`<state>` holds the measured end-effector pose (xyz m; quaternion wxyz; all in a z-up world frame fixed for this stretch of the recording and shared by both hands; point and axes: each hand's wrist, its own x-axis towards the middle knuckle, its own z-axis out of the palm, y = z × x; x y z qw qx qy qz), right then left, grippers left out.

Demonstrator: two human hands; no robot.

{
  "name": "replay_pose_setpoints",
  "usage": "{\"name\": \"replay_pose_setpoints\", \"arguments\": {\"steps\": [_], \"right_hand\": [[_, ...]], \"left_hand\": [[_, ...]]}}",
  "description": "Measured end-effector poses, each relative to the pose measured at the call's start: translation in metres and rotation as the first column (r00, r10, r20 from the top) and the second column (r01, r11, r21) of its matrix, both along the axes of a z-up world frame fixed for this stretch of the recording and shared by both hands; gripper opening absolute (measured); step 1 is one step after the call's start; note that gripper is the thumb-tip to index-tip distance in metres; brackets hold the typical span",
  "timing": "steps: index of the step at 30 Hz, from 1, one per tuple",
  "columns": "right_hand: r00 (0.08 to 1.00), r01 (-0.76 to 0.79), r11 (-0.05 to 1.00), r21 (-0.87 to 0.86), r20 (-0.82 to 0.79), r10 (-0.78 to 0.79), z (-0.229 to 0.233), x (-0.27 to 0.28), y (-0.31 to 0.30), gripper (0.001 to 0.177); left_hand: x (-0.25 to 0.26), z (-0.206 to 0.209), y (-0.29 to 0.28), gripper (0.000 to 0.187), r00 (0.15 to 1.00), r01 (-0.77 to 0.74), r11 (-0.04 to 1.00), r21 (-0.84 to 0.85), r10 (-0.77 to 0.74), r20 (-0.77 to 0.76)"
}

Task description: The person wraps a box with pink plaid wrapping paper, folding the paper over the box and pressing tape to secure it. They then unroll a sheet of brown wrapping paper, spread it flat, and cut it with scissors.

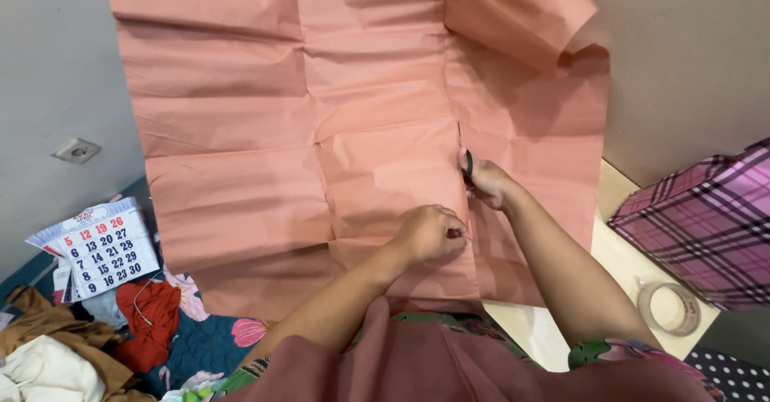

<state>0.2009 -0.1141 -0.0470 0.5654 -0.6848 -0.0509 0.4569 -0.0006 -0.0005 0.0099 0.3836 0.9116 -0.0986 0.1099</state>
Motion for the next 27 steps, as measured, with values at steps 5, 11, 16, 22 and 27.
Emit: {"name": "replay_pose_setpoints", "arguments": {"steps": [5, 11, 16, 22, 27], "right_hand": [[1.000, 0.018, 1.000, -0.010, 0.004, -0.018, 0.003, 0.004, 0.002, 0.059], [0.999, 0.023, 1.000, 0.001, -0.025, -0.023, 0.000, 0.012, 0.008, 0.056], [1.000, 0.021, 1.000, -0.003, 0.022, -0.021, -0.008, 0.014, 0.007, 0.059], [1.000, 0.025, 0.997, 0.070, -0.004, -0.025, -0.010, 0.004, 0.003, 0.055], [1.000, 0.012, 0.991, 0.132, 0.005, -0.013, -0.011, -0.017, -0.004, 0.057]], "left_hand": [[0.004, 0.000, 0.000, 0.012, 0.999, 0.029, 1.000, 0.000, -0.029, -0.016], [0.002, 0.005, -0.002, 0.014, 0.997, 0.030, 0.998, 0.048, -0.026, -0.079], [0.007, -0.003, 0.007, 0.019, 0.983, 0.087, 0.996, 0.023, -0.082, -0.162], [0.065, -0.016, 0.054, 0.019, 0.992, -0.078, 0.997, -0.002, 0.077, -0.103], [0.112, -0.007, 0.088, 0.028, 0.887, -0.403, 0.914, 0.049, 0.377, 0.266]]}}
